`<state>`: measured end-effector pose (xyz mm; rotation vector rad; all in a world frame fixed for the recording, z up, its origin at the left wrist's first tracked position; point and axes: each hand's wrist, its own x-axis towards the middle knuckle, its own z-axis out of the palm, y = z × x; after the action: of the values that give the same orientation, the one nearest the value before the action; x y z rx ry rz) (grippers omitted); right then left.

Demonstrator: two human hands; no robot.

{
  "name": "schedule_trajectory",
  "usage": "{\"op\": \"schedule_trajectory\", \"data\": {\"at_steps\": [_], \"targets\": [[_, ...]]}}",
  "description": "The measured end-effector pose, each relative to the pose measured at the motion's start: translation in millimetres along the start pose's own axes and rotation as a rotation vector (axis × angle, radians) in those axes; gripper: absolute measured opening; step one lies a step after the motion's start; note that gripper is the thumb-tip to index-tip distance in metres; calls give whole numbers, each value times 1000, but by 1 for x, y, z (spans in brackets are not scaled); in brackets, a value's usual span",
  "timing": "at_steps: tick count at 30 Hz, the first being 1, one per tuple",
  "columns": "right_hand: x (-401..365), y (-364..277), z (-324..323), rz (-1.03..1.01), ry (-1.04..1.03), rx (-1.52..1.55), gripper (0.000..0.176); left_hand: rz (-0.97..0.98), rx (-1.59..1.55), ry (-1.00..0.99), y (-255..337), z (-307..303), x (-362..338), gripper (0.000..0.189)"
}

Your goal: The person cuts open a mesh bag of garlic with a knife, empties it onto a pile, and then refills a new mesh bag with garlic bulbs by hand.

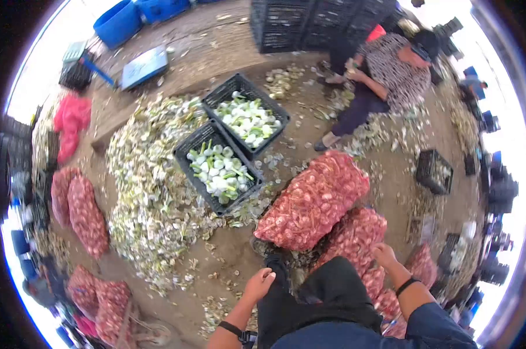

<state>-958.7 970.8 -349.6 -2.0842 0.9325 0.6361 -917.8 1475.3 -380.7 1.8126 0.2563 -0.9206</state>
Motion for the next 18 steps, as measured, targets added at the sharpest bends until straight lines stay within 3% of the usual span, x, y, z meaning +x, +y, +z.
{"op": "schedule_trajectory", "data": {"at_steps": [1, 3, 5, 7, 9, 12, 16, 18], "targets": [[-6, 3, 17, 38, 26, 11, 22, 7, 39, -30, -1, -7, 0, 43], [7, 71, 58, -264, -55, -20, 22, 35, 174, -53, -4, -15, 2, 41], [-5, 72, 95, -30, 18, 177, 21, 12, 258, -92, -1, -21, -3, 40], [-20, 55, 119, -65, 59, 85, 21, 17, 331, -103, 0, -18, 23, 40], [-31, 63, 147, 160, 41, 392, 22, -238, 89, -240, -20, -15, 41, 39], [-8, 138, 219, 305, 116, 561, 24, -406, -19, -286, -23, -11, 85, 37], [27, 191, 296, 517, 102, 884, 24, -288, 139, -320, -66, 1, 182, 39], [64, 220, 343, 479, 114, 1154, 33, -58, 851, -236, -63, 21, 243, 48]]}}
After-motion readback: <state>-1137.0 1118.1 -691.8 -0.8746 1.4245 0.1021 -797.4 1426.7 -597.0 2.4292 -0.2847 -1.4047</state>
